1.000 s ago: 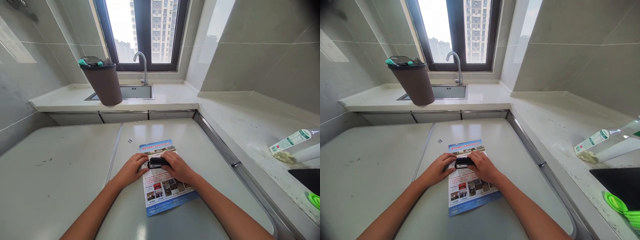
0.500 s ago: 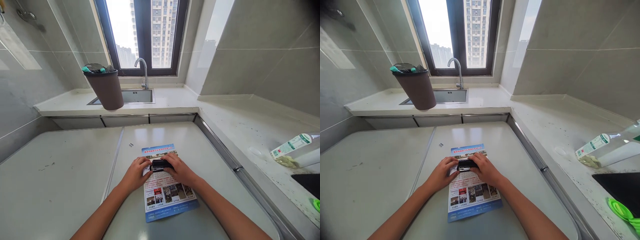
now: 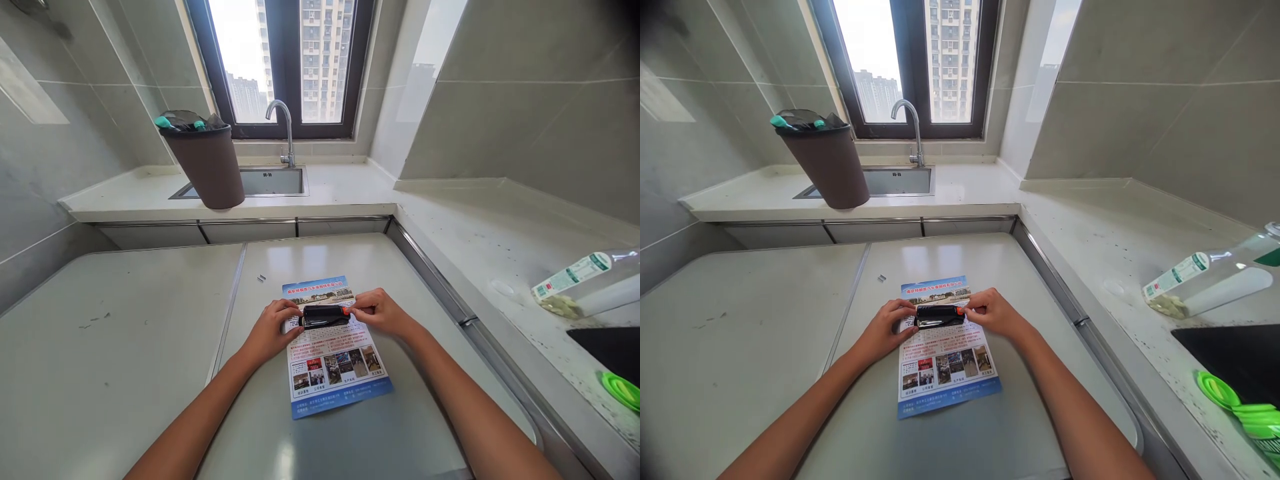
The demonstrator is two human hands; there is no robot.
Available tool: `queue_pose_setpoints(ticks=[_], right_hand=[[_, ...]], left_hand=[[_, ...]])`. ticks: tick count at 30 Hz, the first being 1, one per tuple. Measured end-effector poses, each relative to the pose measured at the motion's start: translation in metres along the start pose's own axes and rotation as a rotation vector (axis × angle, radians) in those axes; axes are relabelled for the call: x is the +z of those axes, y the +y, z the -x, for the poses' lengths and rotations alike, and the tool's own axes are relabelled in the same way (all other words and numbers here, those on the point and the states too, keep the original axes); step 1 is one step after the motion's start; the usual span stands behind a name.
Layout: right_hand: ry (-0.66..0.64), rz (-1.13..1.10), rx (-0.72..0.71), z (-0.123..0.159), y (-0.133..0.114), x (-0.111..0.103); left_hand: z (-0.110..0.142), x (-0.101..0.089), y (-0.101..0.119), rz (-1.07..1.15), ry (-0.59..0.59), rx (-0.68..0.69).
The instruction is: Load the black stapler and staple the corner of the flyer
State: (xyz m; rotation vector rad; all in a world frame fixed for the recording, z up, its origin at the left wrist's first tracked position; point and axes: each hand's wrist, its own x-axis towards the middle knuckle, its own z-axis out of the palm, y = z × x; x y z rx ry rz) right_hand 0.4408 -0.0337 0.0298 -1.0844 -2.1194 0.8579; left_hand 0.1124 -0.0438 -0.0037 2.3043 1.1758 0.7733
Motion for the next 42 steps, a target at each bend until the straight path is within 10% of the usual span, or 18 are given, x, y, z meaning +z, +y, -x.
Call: queue_pose_setpoints(ticks=[6, 23, 34, 42], right_hand=[[-0.031, -0.027, 0.089, 0.000, 0.004, 0.000], [0.217, 0.126, -0.249, -0.010, -0.009, 0.054], [0.400, 0.419, -0.561, -0.002, -0.026, 0.042], [0.364, 0.617, -0.671, -0.001, -0.027, 0.050]], left_hand=[[-0.002, 0.001, 0.000, 0.006, 0.010, -0.024], [0.000, -0.007, 0.008, 0.206, 0.175, -0.044], [-0.003, -0.013, 0.013, 1.271, 0.003, -0.559], [-0.003, -0.017, 0.006, 1.397, -0.111, -0.610]])
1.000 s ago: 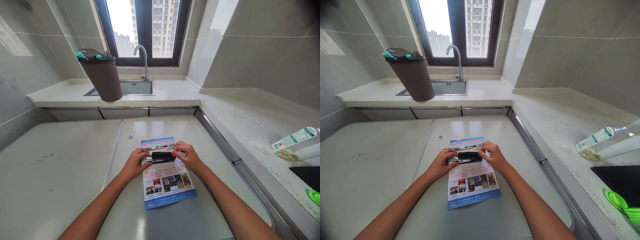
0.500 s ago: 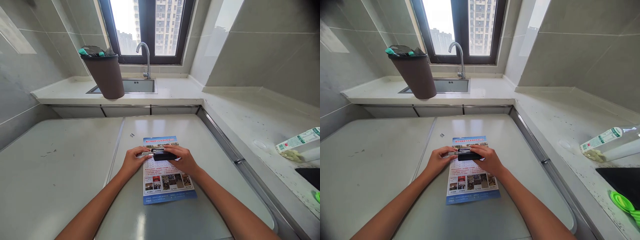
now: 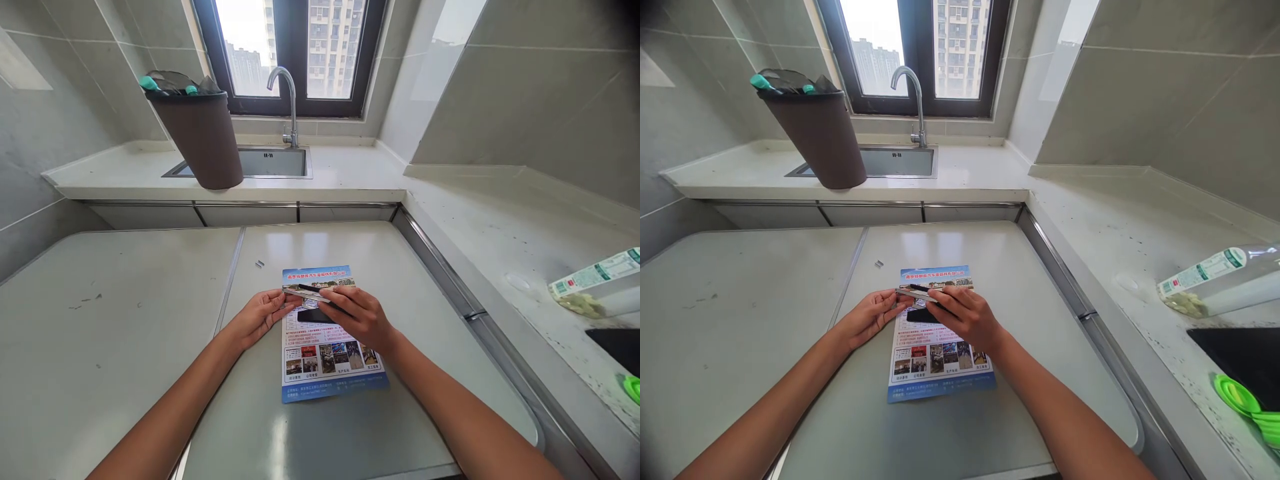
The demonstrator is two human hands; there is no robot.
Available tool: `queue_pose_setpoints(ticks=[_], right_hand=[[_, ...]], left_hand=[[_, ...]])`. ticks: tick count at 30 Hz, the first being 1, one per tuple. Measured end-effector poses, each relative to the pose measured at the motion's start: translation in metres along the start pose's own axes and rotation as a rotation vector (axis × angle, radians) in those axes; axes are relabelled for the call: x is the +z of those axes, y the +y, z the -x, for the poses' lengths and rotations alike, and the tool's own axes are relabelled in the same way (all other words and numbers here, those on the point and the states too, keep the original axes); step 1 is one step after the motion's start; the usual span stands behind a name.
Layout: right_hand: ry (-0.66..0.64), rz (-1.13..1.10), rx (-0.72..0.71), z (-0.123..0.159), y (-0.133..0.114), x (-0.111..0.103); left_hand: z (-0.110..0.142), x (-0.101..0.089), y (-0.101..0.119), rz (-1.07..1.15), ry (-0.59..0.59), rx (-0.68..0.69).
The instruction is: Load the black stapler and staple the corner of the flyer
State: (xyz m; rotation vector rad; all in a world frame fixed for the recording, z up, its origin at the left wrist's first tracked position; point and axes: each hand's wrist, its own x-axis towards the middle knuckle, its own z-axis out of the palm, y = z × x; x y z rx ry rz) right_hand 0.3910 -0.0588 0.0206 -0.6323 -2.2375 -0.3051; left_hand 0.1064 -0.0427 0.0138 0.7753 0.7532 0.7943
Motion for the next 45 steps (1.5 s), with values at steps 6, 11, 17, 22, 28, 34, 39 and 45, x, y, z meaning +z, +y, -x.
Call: queue_pose_setpoints(ticks=[6, 11, 17, 22, 28, 34, 39, 45], right_hand=[[0.188, -0.128, 0.509, -0.004, 0.002, 0.000], [0.116, -0.305, 0.953, 0.003, 0.013, -0.001], [-0.028, -0.446, 1.063, 0.005, 0.008, 0.009], [-0.120, -0.501, 0.962, 0.007, 0.002, 0.019], [-0.179, -0.388, 0.884, 0.003, 0.004, 0.015], [0.012, -0.170, 0.411, -0.009, -0.014, -0.004], [-0.058, -0.293, -0.114, -0.012, -0.034, -0.002], [-0.118, -0.210, -0.109, -0.010, -0.036, 0.006]], left_hand=[[-0.001, -0.001, 0.000, 0.109, 0.069, 0.116], [-0.001, 0.003, 0.002, 0.123, 0.176, 0.237], [-0.002, 0.001, 0.001, -0.012, 0.300, 0.315], [0.003, 0.007, 0.001, -0.133, 0.206, 0.289], [0.007, 0.016, -0.003, -0.285, 0.017, 0.241], [0.011, 0.026, -0.006, -0.363, -0.169, 0.073], [0.013, 0.029, -0.008, -0.401, -0.300, 0.061], [0.014, 0.027, -0.006, -0.432, -0.317, 0.086]])
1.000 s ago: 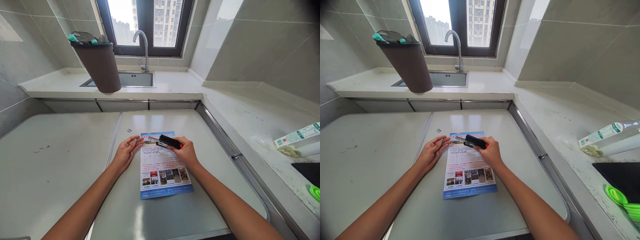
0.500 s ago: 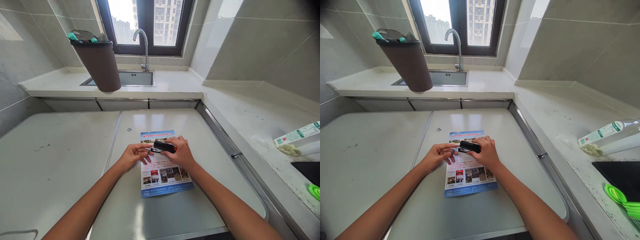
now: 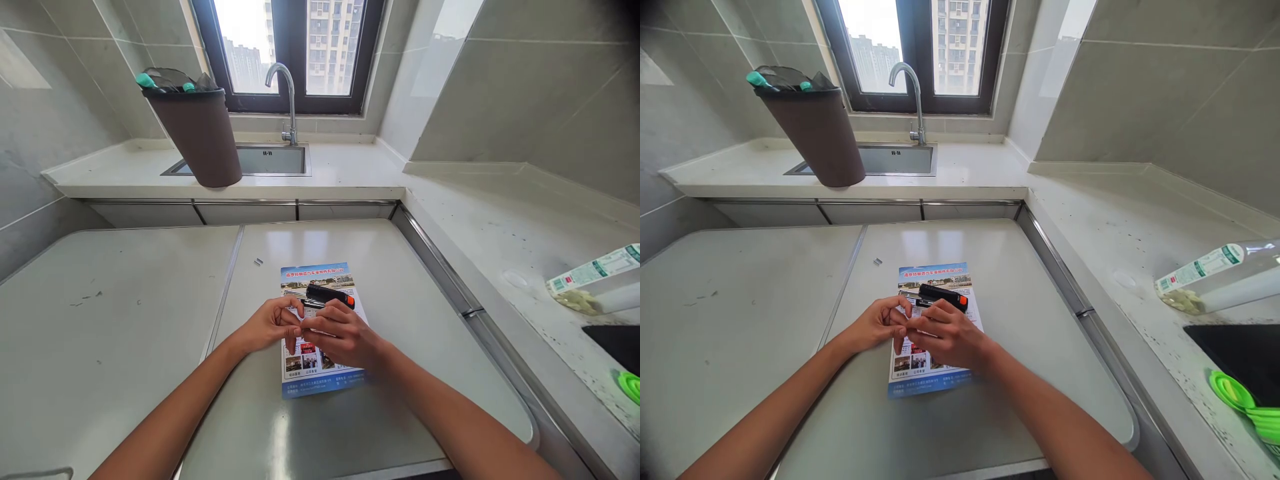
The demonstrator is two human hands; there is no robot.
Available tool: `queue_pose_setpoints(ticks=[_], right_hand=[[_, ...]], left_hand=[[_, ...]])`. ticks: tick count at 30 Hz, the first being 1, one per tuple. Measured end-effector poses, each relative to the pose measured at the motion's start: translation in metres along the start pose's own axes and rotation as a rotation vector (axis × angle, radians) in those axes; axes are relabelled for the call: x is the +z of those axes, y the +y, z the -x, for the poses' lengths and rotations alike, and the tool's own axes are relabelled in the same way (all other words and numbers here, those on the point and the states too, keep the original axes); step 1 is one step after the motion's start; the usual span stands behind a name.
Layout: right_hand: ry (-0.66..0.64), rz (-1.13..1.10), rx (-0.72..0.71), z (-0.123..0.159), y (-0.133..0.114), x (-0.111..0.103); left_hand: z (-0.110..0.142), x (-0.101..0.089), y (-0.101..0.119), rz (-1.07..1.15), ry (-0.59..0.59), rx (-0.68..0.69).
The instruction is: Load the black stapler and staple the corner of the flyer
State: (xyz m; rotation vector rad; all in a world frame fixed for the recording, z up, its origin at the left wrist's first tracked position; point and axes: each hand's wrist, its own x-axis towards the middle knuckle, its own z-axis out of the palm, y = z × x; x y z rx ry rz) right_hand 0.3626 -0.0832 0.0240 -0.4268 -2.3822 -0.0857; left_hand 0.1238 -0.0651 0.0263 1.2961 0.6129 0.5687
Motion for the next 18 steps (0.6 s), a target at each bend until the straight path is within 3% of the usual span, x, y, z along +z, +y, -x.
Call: queue_pose_setpoints(ticks=[4, 7, 10, 13, 15, 18], right_hand=[[0.054, -0.016, -0.005, 0.000, -0.002, -0.002], [0.163, -0.044, 0.064, 0.002, 0.005, -0.010], [0.295, -0.011, 0.297, 0.013, 0.029, -0.023], [0.298, 0.090, 0.537, 0.033, 0.067, -0.034], [0.273, 0.143, 0.687, 0.050, 0.091, -0.038], [0.273, 0.198, 0.870, 0.071, 0.116, -0.038]], left_hand=[[0.001, -0.002, -0.001, 0.002, 0.016, 0.010], [0.003, -0.005, -0.003, -0.059, 0.134, 0.157], [0.006, -0.012, -0.003, -0.244, 0.439, 0.312], [0.008, -0.029, -0.002, -0.554, 0.731, 0.290], [0.011, -0.046, -0.001, -0.813, 0.810, 0.205], [0.016, -0.076, -0.004, -1.135, 0.783, 0.137]])
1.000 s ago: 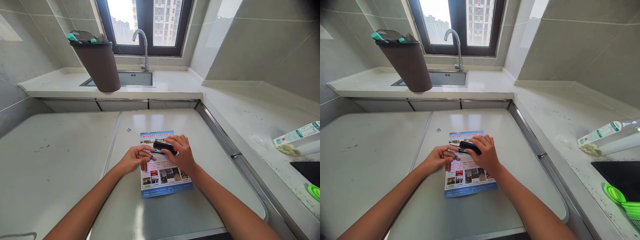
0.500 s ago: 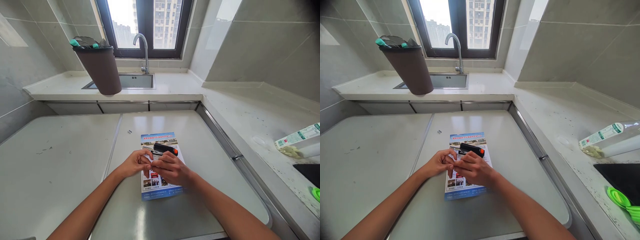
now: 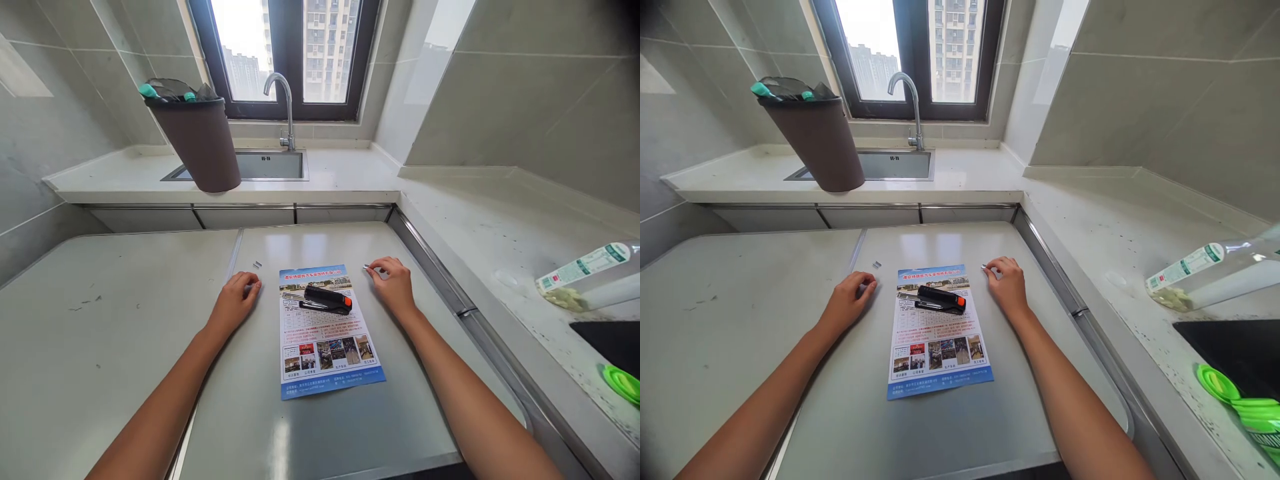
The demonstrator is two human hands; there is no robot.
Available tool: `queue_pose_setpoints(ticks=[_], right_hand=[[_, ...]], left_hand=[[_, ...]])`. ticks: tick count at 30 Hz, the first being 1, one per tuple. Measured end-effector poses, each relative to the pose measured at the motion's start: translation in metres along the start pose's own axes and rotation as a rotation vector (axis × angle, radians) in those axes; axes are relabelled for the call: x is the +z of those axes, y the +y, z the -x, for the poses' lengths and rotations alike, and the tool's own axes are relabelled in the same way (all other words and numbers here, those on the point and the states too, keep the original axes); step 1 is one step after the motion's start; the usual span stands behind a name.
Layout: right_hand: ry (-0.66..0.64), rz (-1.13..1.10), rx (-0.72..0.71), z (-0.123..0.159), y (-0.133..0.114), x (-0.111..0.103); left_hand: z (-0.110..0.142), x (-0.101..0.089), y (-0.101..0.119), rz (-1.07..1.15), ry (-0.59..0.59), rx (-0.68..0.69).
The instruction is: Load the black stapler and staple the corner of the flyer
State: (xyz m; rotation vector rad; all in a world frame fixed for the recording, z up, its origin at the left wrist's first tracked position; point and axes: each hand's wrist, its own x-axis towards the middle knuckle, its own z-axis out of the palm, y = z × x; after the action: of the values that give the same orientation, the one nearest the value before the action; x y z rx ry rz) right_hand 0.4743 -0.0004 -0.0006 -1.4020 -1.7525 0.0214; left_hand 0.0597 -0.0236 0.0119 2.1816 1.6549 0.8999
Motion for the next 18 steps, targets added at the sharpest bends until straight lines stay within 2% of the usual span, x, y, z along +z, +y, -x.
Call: queue_pose_setpoints(ticks=[3, 5, 11, 18], right_hand=[[-0.032, 0.048, 0.105, 0.001, 0.016, 0.006], [-0.074, 0.070, 0.146, 0.002, 0.022, 0.009], [-0.104, 0.112, 0.190, 0.003, 0.030, 0.015], [-0.134, 0.143, 0.221, 0.004, 0.034, 0.018]], left_hand=[[-0.005, -0.001, -0.021, -0.201, 0.037, 0.014], [-0.006, 0.001, -0.025, -0.268, 0.026, 0.036], [-0.012, 0.017, -0.019, -0.330, -0.037, 0.150], [-0.012, 0.027, -0.024, -0.367, -0.119, 0.086]])
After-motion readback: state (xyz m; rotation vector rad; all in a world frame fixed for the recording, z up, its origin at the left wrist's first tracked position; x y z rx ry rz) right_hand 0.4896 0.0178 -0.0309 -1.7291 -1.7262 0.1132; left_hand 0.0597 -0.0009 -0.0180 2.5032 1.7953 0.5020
